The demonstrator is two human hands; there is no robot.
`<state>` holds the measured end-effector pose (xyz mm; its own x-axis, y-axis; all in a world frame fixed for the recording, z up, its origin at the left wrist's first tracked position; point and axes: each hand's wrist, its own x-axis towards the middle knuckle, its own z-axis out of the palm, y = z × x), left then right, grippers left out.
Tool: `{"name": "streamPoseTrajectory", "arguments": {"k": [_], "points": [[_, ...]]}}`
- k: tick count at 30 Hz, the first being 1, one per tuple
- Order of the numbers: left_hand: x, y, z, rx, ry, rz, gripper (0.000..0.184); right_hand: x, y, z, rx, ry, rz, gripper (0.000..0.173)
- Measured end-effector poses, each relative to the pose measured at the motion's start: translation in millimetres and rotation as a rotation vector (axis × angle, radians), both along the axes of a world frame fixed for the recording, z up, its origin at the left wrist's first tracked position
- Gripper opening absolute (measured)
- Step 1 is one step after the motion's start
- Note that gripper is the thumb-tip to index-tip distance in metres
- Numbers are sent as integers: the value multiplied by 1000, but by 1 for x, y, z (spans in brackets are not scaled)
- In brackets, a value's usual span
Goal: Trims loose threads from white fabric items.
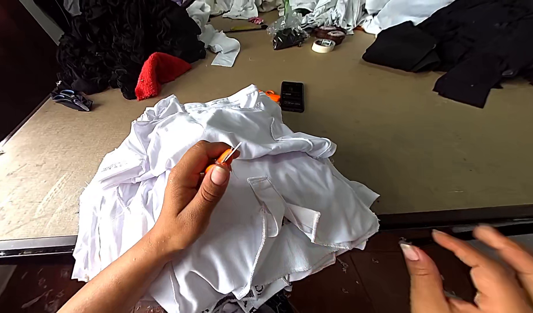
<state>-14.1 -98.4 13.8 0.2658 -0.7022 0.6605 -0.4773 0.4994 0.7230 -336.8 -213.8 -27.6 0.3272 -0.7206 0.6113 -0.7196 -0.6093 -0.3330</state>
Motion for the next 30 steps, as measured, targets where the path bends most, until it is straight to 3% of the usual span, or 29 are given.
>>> {"name": "streamPoseTrajectory", "arguments": {"k": [1,3,5,7,10,16,27,30], "points": [[-1,0,0,-10,-6,-7,43,22,12,3,-66,-94,159,35],[-3,0,0,-24,-65,-14,45,73,33,7,-93,-170,391,44],[-3,0,0,-41,-170,11,46,114,44,7,-118,-131,431,56],[-2,4,-2,-59,-359,115,46,134,40,5,-116,-74,428,37],[-3,10,-11,-55,-673,265,45,136,33,-2,3,-173,469,15],[-7,9,-11,17,-877,210,41,117,20,-8,424,-524,675,12],[-18,-10,-3,45,-959,115,29,113,6,4,510,-440,807,15],[-17,-12,-4,11,-949,124,28,112,2,6,445,-434,816,15]]}}
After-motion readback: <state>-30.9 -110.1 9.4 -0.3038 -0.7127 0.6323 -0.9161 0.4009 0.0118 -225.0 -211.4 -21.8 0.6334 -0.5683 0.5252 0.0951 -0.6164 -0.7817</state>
